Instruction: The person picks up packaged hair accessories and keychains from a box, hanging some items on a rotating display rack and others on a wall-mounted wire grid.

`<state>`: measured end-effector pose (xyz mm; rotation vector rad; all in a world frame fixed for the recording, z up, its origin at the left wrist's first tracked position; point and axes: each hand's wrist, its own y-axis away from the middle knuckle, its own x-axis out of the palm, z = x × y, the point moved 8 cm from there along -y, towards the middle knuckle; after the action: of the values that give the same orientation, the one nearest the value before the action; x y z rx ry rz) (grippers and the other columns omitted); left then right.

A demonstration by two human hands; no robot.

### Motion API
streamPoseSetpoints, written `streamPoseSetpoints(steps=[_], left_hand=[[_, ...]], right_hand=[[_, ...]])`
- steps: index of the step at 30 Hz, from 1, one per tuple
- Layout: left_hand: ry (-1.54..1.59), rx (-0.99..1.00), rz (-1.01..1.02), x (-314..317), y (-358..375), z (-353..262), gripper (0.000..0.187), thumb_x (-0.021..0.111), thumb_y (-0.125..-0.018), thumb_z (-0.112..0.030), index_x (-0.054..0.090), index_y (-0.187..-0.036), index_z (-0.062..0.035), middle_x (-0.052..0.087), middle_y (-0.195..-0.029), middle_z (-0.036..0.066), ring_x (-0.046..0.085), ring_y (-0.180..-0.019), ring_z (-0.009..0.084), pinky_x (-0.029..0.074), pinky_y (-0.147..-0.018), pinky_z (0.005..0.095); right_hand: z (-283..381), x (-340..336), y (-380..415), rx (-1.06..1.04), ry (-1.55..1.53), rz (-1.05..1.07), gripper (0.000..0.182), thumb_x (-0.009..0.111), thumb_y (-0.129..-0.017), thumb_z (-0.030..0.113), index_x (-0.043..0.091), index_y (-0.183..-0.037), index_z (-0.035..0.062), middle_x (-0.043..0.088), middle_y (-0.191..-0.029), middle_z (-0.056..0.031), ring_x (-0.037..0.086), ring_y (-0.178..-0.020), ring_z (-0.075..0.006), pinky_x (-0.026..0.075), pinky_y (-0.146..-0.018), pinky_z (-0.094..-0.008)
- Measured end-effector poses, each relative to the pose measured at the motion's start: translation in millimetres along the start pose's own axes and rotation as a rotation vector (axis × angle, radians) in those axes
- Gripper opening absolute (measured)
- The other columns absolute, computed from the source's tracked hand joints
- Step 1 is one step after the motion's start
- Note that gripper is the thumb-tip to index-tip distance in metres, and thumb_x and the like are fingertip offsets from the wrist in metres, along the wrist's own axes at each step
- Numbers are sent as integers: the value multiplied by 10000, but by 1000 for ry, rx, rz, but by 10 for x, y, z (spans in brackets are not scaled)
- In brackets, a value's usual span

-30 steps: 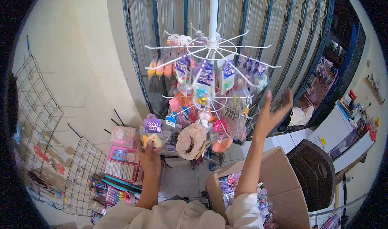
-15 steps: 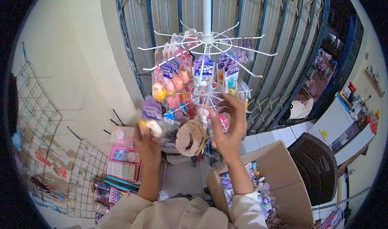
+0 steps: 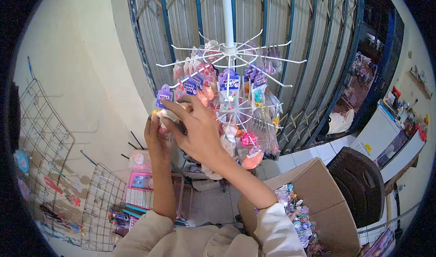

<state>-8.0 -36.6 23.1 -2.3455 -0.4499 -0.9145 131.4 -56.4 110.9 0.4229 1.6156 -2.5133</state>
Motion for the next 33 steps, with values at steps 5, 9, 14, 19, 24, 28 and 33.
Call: streamPoseSetpoints(steps=[5, 9, 14, 19, 24, 28, 33], left_hand=[[48, -30, 21, -128, -78, 77, 158, 509, -775, -114, 443, -891, -30, 512, -844, 45, 513, -737, 92, 436, -596, 204], [-2, -73, 94, -37, -86, 126, 138, 496, -783, -120, 452, -880, -33, 514, -832, 34, 507, -731, 81, 418, -587, 181], [44, -108, 80, -22, -105, 181, 139, 493, -785, -124, 455, -881, -30, 515, -826, 34, 502, -716, 80, 413, -598, 187], [40, -146, 91, -102, -143, 333, 173, 483, -792, -146, 459, -909, -20, 512, -834, 34, 493, -708, 76, 411, -622, 196], [67, -246, 152, -9, -235, 549, 229, 473, -798, -160, 453, -972, -12, 499, -862, 17, 479, -759, 67, 402, -657, 200], [29, -273, 172, 114, -280, 621, 226, 464, -803, -174, 455, -968, -19, 496, -857, 6, 474, -757, 64, 397, -676, 199], [55, -239, 188, 49, -331, 718, 227, 443, -810, -216, 467, -939, -30, 499, -867, 12, 482, -802, 95, 381, -727, 215]], right_hand=[[-119, 269, -79, 72, -19, 83, 341, 566, -710, 152, 496, -1024, 38, 481, -955, -146, 499, -836, -286, 407, -692, -321], [-163, 245, -39, 113, -29, 33, 369, 585, -697, 158, 487, -1024, 15, 485, -963, -149, 504, -838, -263, 427, -642, -300], [-198, 232, -22, 98, -25, 3, 414, 584, -691, 193, 465, -1039, 3, 467, -981, -152, 506, -829, -282, 427, -643, -315], [-267, 219, 3, 64, 62, -9, 452, 570, -693, 226, 440, -1056, -11, 446, -1008, -160, 504, -832, -317, 422, -681, -357], [-386, 118, 3, 193, 100, -66, 399, 582, -688, 177, 471, -1025, -7, 471, -969, -163, 477, -883, -315, 402, -708, -344], [-536, 47, -30, 197, 168, -136, 413, 580, -685, 193, 467, -1028, -6, 466, -990, -157, 479, -892, -316, 404, -715, -346], [-606, 84, 1, 188, 174, -110, 440, 566, -684, 208, 436, -1061, 23, 430, -1040, -170, 502, -826, -329, 420, -665, -368]])
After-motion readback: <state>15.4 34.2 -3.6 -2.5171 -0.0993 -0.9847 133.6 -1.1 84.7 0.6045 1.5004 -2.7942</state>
